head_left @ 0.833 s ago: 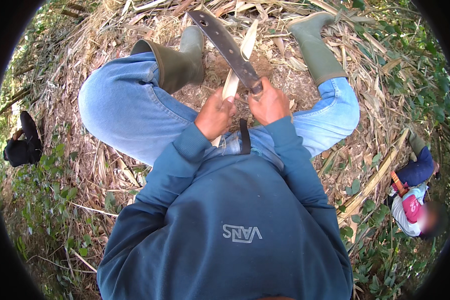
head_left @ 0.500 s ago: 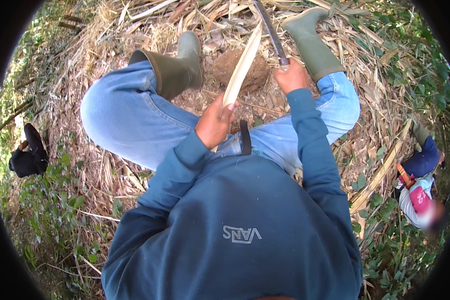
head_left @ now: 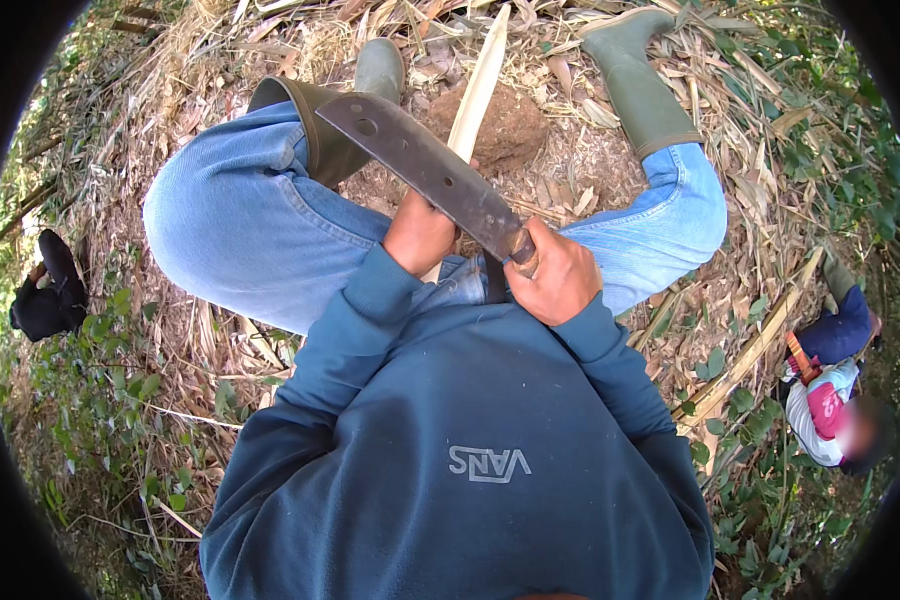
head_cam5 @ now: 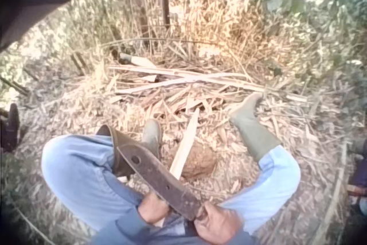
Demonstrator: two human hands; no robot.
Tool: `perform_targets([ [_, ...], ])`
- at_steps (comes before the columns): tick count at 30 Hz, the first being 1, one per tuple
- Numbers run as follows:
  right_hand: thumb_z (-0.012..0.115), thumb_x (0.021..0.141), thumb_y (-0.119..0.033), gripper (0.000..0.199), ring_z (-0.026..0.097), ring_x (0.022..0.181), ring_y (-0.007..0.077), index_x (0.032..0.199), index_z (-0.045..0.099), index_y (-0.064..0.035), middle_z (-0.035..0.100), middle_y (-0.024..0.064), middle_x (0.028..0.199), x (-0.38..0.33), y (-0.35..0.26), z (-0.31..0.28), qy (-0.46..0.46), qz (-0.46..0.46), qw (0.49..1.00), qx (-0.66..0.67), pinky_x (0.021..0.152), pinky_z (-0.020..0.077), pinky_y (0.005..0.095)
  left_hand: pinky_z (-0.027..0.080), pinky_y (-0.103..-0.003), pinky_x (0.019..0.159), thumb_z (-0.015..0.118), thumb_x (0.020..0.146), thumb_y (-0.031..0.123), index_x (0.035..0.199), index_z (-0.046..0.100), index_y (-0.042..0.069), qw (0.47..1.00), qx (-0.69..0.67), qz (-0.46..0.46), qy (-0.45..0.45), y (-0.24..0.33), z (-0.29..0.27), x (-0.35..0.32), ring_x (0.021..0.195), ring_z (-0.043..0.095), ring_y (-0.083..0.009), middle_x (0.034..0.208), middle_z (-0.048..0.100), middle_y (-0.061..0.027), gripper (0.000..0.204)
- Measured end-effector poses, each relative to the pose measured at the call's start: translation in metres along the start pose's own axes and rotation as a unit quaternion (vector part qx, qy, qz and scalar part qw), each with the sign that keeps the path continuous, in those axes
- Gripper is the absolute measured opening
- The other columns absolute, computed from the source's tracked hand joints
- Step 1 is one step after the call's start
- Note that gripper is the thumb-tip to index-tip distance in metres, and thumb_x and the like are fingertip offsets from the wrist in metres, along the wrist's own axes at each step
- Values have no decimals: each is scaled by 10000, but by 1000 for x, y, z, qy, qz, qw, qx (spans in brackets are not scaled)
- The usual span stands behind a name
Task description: The person sits on the ground and uses a machete to shave and shape a long piece of bamboo. They repeatedly strike the bamboo to remove thin strips, gradually refining its form.
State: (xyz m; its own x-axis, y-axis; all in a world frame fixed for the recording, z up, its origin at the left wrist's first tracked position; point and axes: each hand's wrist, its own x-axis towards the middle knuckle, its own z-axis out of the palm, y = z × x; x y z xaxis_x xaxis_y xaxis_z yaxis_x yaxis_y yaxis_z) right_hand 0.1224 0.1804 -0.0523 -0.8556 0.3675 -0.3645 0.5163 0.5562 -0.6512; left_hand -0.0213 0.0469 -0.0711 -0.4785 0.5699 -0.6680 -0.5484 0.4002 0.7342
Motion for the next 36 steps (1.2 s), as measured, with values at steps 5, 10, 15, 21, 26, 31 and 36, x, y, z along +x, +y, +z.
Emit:
perform_targets([
  [5,695,755,-178,240,631,751,454,916,574,-49,646,223,747,22,0,1,32,8,999,-15,643,489,518,468,-314,659,432,1003,61,1147,538,-17,997,57,53,3,-21,-1,7,712,559,-134,819,571,-73,195],
  [10,685,763,-195,246,650,757,450,926,576,-46,658,226,735,55,10,7,43,51,997,-38,682,506,526,467,-313,660,417,1023,93,1219,458,-18,999,44,-1,-31,-13,-1,2,704,543,-140,760,508,-45,229],
  [15,684,766,-209,260,661,763,445,943,581,-47,671,228,752,27,3,0,16,37,999,-10,700,519,519,327,-238,454,404,1044,139,1280,434,67,998,-37,-35,-26,-1,3,-4,530,375,-64,714,435,13,248],
  [21,672,770,-222,298,662,777,441,999,611,-42,671,240,779,59,38,-5,44,106,993,-21,721,521,516,249,-198,363,394,1050,152,1281,447,105,998,48,-13,-45,-22,2,-10,448,297,-26,700,390,36,242],
  [26,669,758,-180,264,654,739,441,942,585,-10,646,236,739,57,32,-29,58,71,995,30,645,498,471,281,-210,377,385,1049,138,1266,456,102,997,-28,-22,-65,-2,3,-13,456,326,-36,692,408,32,232],
  [31,691,746,-171,287,654,739,435,973,586,-29,655,227,742,6,8,-7,-2,25,1000,14,647,508,500,298,-234,364,355,1050,115,1240,456,86,985,-144,-86,-40,-2,1,-3,436,349,-49,689,446,12,217],
  [36,687,749,-173,273,643,720,442,973,595,-47,657,219,739,-4,3,-5,-11,9,1000,-3,637,504,514,272,-228,367,357,1053,115,1289,362,108,990,-88,-96,-59,0,-1,-3,445,319,-48,713,432,-3,237],
])
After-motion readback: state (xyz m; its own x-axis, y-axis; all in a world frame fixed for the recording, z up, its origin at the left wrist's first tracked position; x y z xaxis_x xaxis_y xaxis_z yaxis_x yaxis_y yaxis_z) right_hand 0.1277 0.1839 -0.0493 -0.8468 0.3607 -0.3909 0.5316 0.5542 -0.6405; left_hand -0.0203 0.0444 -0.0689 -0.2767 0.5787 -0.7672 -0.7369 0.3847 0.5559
